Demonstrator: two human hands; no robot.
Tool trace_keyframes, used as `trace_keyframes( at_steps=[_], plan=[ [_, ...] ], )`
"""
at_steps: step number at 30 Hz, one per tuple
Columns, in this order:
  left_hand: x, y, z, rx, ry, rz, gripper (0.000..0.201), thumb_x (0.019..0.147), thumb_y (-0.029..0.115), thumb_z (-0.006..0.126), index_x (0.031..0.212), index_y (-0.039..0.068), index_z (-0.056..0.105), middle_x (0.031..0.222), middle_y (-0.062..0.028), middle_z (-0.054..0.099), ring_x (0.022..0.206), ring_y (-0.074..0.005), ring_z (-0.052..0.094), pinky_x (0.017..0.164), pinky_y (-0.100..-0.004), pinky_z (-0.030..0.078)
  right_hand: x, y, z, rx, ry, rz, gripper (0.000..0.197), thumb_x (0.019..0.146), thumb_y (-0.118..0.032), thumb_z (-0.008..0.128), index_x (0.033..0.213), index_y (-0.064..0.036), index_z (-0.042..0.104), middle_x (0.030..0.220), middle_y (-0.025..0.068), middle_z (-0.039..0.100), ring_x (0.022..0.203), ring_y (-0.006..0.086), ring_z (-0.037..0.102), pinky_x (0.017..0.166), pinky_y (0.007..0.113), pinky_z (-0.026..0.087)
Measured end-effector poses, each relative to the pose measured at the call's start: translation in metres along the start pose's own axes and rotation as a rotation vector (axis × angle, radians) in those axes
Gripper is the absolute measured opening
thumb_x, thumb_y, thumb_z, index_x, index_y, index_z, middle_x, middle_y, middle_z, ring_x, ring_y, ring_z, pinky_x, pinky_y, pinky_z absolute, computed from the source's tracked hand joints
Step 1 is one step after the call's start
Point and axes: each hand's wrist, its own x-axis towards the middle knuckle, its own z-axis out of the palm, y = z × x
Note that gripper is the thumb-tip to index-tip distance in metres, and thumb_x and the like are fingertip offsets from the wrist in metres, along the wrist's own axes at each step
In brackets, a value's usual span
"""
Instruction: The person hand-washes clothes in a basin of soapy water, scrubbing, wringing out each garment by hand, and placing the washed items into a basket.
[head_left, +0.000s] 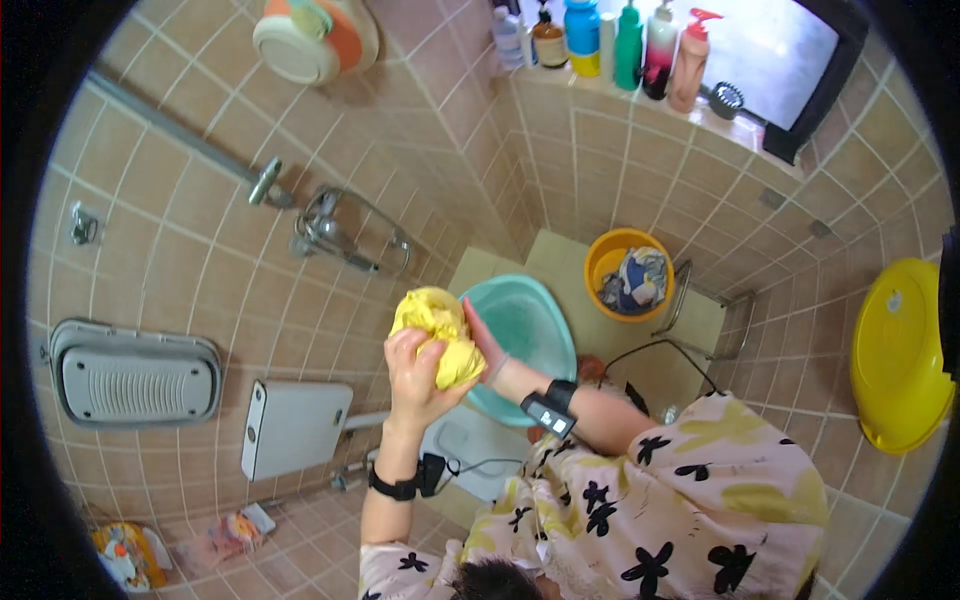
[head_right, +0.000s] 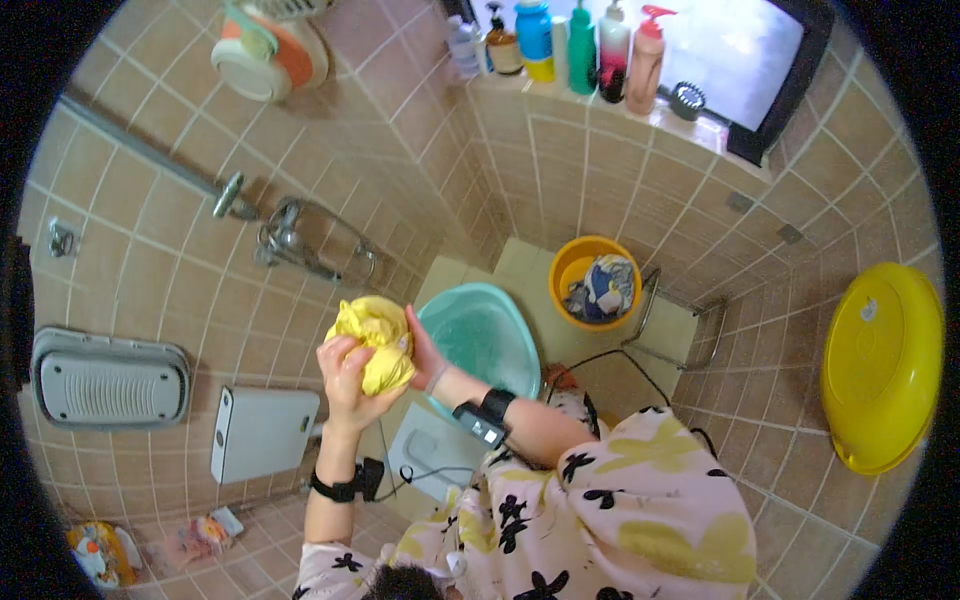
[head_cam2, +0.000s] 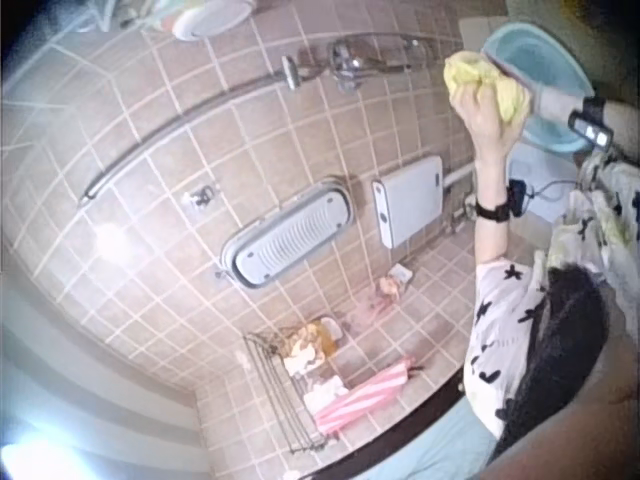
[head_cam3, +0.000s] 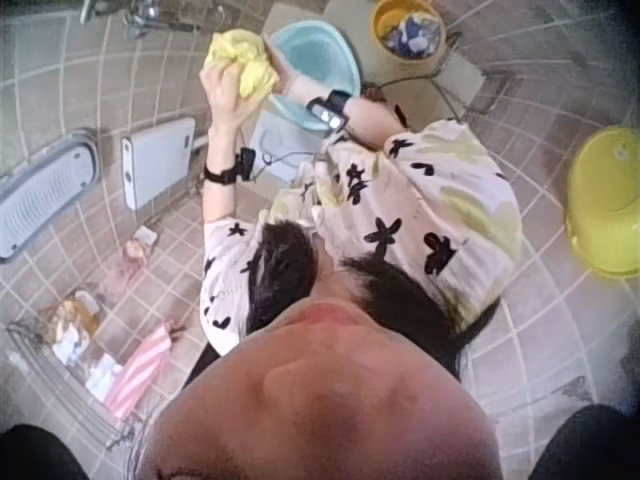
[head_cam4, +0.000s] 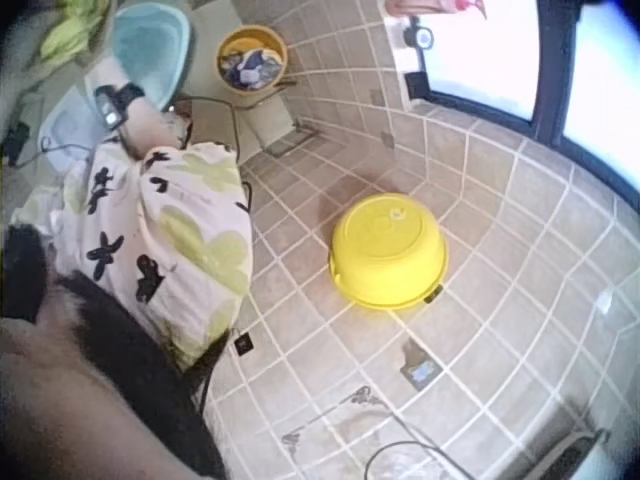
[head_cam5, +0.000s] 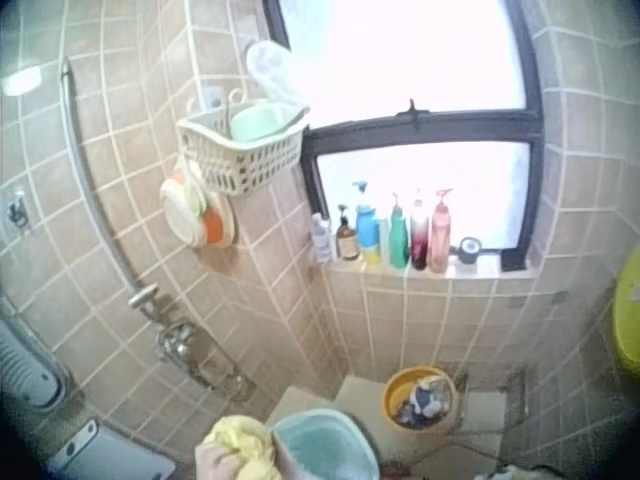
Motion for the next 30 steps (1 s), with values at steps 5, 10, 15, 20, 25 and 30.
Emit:
trace_keyframes(
  at_steps=[5,10,15,20,25,30],
  plan=[
    [0.012,0.013,0.004,-0.156,0.127,-0.207,0.055,0.053,0.021,0.080,0.092,0.008,0.044,0.091,-0.0091,0.046,0.089,-0.0248,0.046,0.078,-0.0361,0.040,0.001,-0.029,0.012,0.043,0.066,-0.199,0.049,0.086,-0.046,0.044,0.114,-0.0057,0.050,0.113,0.0120,0.055,0.105,0.0255,0.052,0.094,0.041,0.039],
    [-0.003,-0.014,-0.004,-0.645,0.396,-0.576,0.059,0.060,0.019,0.077,0.104,0.006,0.042,0.101,-0.0082,0.046,0.096,-0.0217,0.047,0.084,-0.0350,0.040,0.010,-0.064,0.028,-0.047,0.157,-0.242,0.033,0.082,-0.031,0.056,0.104,-0.0061,0.055,0.102,0.0094,0.060,0.094,0.0240,0.058,0.086,0.039,0.045],
    [-0.040,-0.053,-0.007,-1.086,0.658,-0.996,0.053,0.079,0.031,0.061,0.120,0.006,0.039,0.115,-0.0123,0.046,0.106,-0.0241,0.048,0.091,-0.0386,0.039,0.023,-0.058,0.032,-0.370,0.333,-0.195,0.026,0.076,-0.021,0.062,0.097,-0.0069,0.057,0.095,0.0053,0.061,0.089,0.0192,0.059,0.080,0.034,0.047],
    [-0.075,-0.059,0.009,-1.466,0.693,-1.273,0.053,0.082,0.046,0.049,0.118,0.007,0.044,0.120,-0.0099,0.048,0.110,-0.0257,0.047,0.093,-0.0443,0.037,0.038,-0.046,0.017,-0.682,0.525,-0.303,0.023,0.069,-0.010,0.066,0.090,-0.0060,0.058,0.084,0.0066,0.061,0.075,0.0206,0.061,0.069,0.032,0.049],
    [-0.107,-0.070,0.033,-1.717,0.760,-1.345,0.063,0.080,0.058,0.042,0.121,0.010,0.041,0.123,-0.0111,0.046,0.113,-0.0299,0.044,0.095,-0.0499,0.033,0.044,-0.006,0.038,-1.206,0.406,-0.569,0.029,0.063,-0.010,0.066,0.089,-0.0008,0.054,0.081,0.0107,0.061,0.073,0.0228,0.061,0.067,0.034,0.049],
    [-0.101,-0.084,0.026,-1.762,0.767,-1.429,0.068,0.076,0.063,0.039,0.121,0.012,0.043,0.122,-0.0107,0.046,0.113,-0.0316,0.043,0.092,-0.0530,0.033,0.030,0.019,0.093,-2.164,-0.079,-0.812,0.031,0.061,-0.016,0.066,0.086,-0.0020,0.053,0.086,0.0144,0.058,0.084,0.0312,0.056,0.070,0.037,0.047]
  ],
)
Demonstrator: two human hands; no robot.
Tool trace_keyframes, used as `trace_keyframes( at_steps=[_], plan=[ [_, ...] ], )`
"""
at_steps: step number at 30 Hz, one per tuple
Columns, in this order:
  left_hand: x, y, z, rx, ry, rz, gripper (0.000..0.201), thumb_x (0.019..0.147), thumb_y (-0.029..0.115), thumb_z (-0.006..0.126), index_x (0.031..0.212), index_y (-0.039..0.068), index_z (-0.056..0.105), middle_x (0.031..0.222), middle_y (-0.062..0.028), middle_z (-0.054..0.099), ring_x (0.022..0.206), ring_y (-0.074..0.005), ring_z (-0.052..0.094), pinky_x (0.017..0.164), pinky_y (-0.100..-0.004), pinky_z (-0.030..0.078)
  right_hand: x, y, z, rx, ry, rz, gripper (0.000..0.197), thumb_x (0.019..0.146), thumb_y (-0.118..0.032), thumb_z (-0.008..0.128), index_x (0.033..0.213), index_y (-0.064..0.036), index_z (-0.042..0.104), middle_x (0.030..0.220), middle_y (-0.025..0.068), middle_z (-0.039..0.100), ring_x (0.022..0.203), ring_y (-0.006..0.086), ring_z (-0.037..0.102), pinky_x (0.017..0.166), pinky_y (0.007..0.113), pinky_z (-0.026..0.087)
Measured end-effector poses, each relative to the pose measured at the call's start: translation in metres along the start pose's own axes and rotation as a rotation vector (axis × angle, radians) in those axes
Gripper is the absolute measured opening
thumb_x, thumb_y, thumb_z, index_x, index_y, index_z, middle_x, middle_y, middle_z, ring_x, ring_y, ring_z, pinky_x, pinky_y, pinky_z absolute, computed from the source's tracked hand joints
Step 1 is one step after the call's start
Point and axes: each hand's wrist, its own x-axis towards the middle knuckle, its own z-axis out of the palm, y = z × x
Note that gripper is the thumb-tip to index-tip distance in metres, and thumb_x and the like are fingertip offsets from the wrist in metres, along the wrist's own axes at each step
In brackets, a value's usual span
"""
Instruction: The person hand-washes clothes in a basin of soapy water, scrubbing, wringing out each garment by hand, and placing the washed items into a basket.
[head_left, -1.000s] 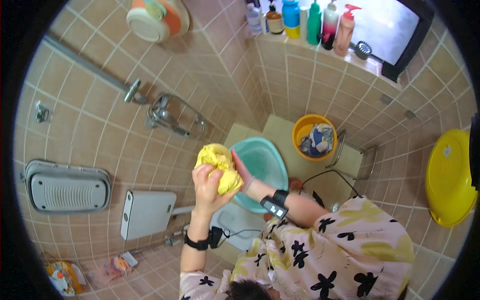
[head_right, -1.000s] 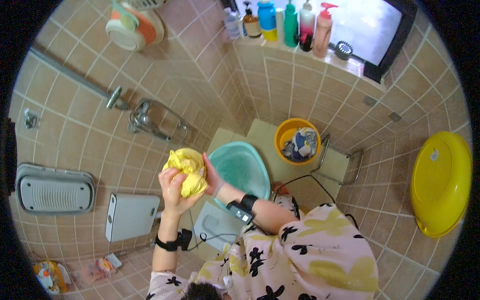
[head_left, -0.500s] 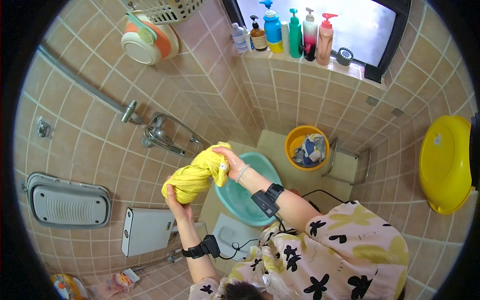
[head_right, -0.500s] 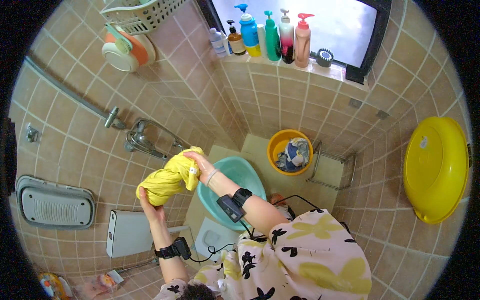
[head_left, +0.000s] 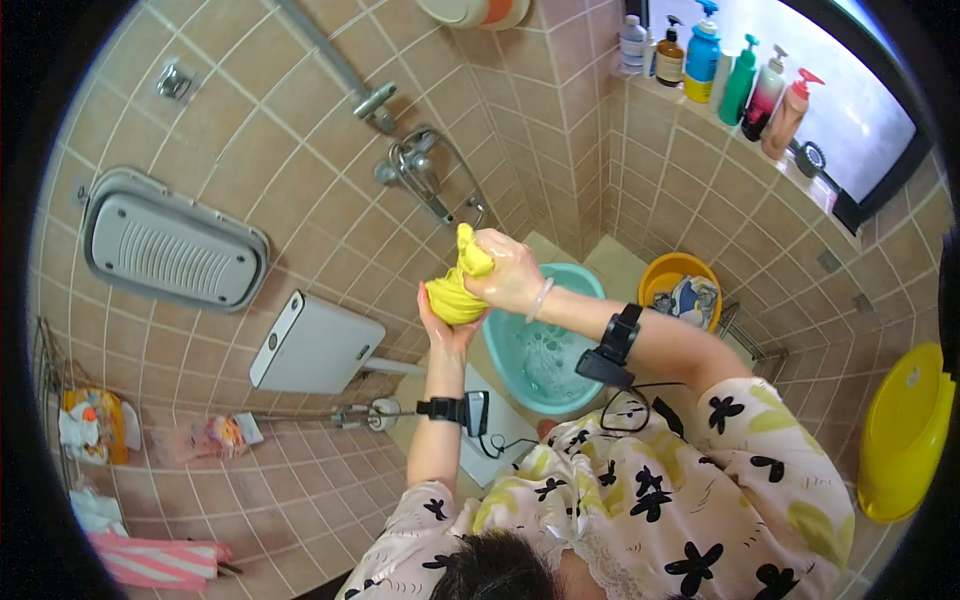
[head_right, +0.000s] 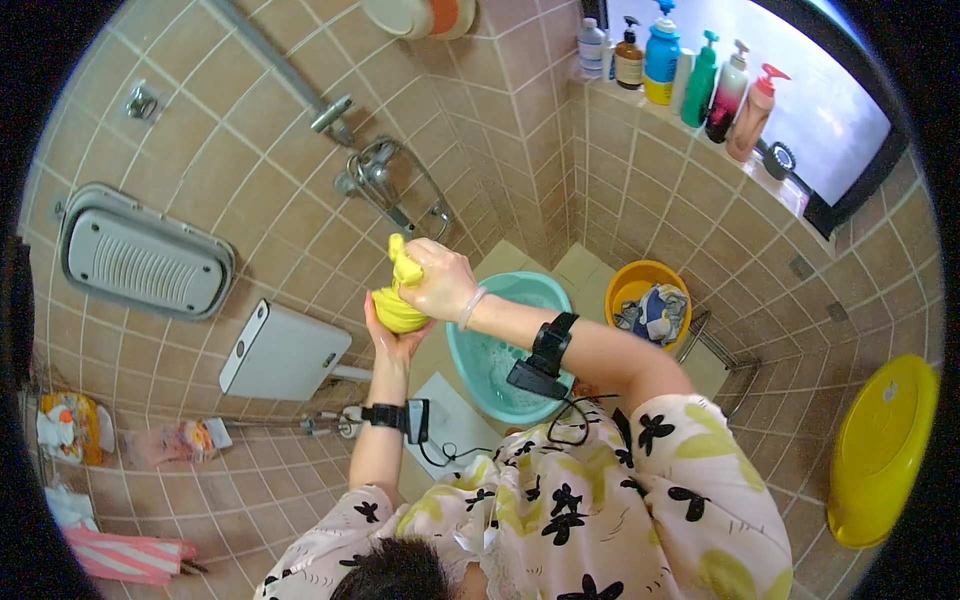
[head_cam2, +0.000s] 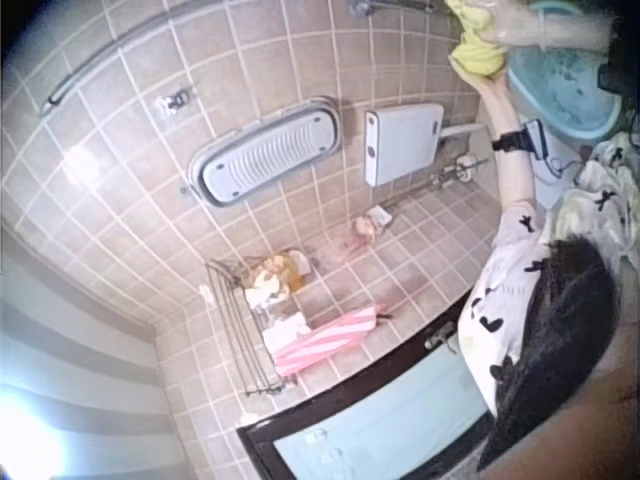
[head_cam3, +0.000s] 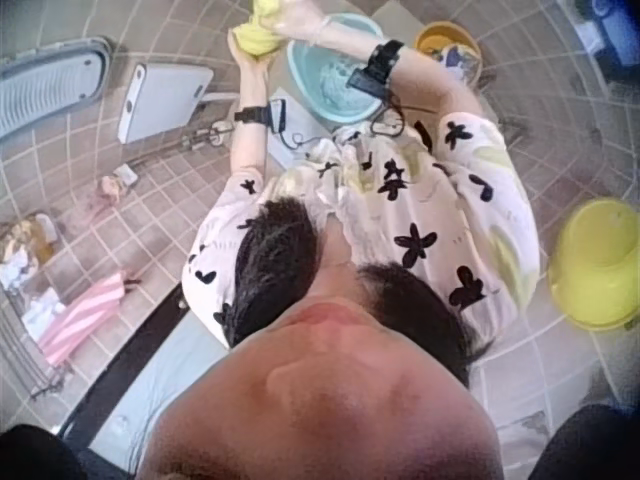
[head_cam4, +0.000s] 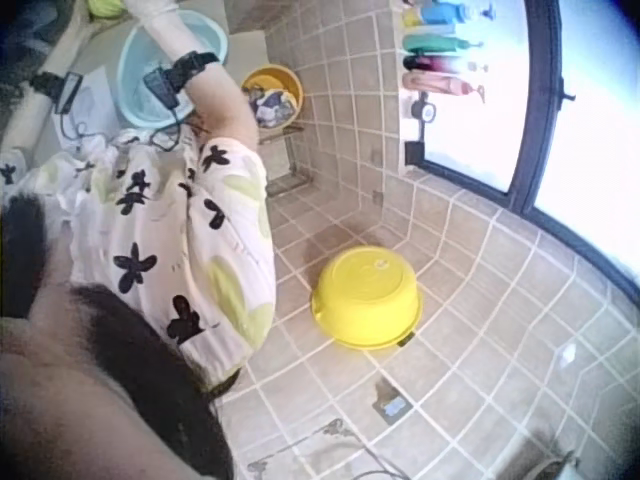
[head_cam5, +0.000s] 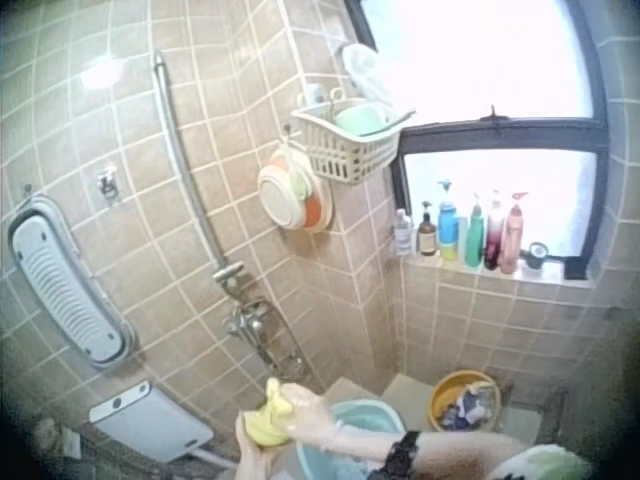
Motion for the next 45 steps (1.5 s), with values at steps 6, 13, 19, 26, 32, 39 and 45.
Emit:
trace_keyframes(
  at_steps=[6,13,19,26,32,39,45],
  plan=[
    [0.019,0.049,0.016,0.300,-0.258,-0.293,0.050,0.081,0.054,0.041,0.101,0.011,0.056,0.098,-0.0083,0.060,0.087,-0.0237,0.059,0.075,-0.0423,0.048,-0.001,-0.017,0.004,-0.013,-0.099,-0.540,0.026,0.054,-0.009,0.068,0.078,-0.0060,0.057,0.090,0.0079,0.059,0.085,0.0249,0.059,0.076,0.037,0.048],
    [0.038,0.066,0.046,0.762,-0.124,-0.466,0.031,0.079,0.041,0.055,0.079,0.010,0.058,0.072,-0.0045,0.061,0.062,-0.0165,0.059,0.056,-0.0310,0.050,-0.020,-0.021,0.010,-0.037,-0.300,-0.771,0.025,0.050,-0.008,0.063,0.073,-0.0068,0.054,0.083,0.0070,0.057,0.081,0.0245,0.057,0.072,0.033,0.047],
    [0.034,0.055,0.068,1.106,-0.140,-0.413,0.032,0.075,0.035,0.062,0.090,0.007,0.054,0.082,-0.0046,0.059,0.071,-0.0152,0.058,0.063,-0.0301,0.048,-0.031,-0.017,0.018,-0.074,-0.442,-0.890,0.020,0.053,-0.016,0.061,0.069,-0.0091,0.051,0.074,0.0050,0.052,0.074,0.0220,0.055,0.070,0.031,0.045],
    [0.050,0.033,0.085,1.553,-0.131,-0.255,0.039,0.067,0.033,0.067,0.089,0.002,0.058,0.081,-0.0073,0.060,0.070,-0.0165,0.058,0.064,-0.0305,0.047,-0.041,-0.003,0.036,-0.261,-0.650,-1.004,0.014,0.060,-0.020,0.059,0.068,-0.0104,0.053,0.070,0.0021,0.052,0.071,0.0190,0.055,0.063,0.030,0.043],
    [0.079,0.027,0.068,1.851,-0.158,-0.039,0.046,0.061,0.034,0.068,0.088,-0.002,0.059,0.081,-0.0137,0.063,0.073,-0.0217,0.061,0.066,-0.0327,0.048,-0.049,0.020,0.061,-0.350,-0.628,-1.064,0.010,0.063,-0.020,0.055,0.066,-0.0100,0.057,0.062,0.0007,0.056,0.064,0.0182,0.057,0.058,0.030,0.041],
    [0.097,-0.023,0.096,2.249,-0.119,0.242,0.059,0.059,0.039,0.067,0.095,-0.006,0.056,0.084,-0.0228,0.062,0.082,-0.0311,0.061,0.073,-0.0363,0.048,-0.065,0.083,0.075,-0.490,-0.800,-1.042,0.011,0.055,-0.018,0.060,0.063,-0.0109,0.059,0.059,0.0009,0.056,0.057,0.0193,0.055,0.055,0.035,0.042],
    [0.120,-0.066,0.073,2.249,-0.046,0.245,0.054,0.059,0.037,0.068,0.091,-0.005,0.055,0.086,-0.0258,0.060,0.083,-0.0357,0.060,0.072,-0.0396,0.049,-0.103,0.146,0.077,-0.413,-0.847,-0.814,0.012,0.061,-0.017,0.056,0.069,-0.0077,0.060,0.070,0.0078,0.059,0.065,0.0222,0.056,0.060,0.037,0.044]
  ],
)
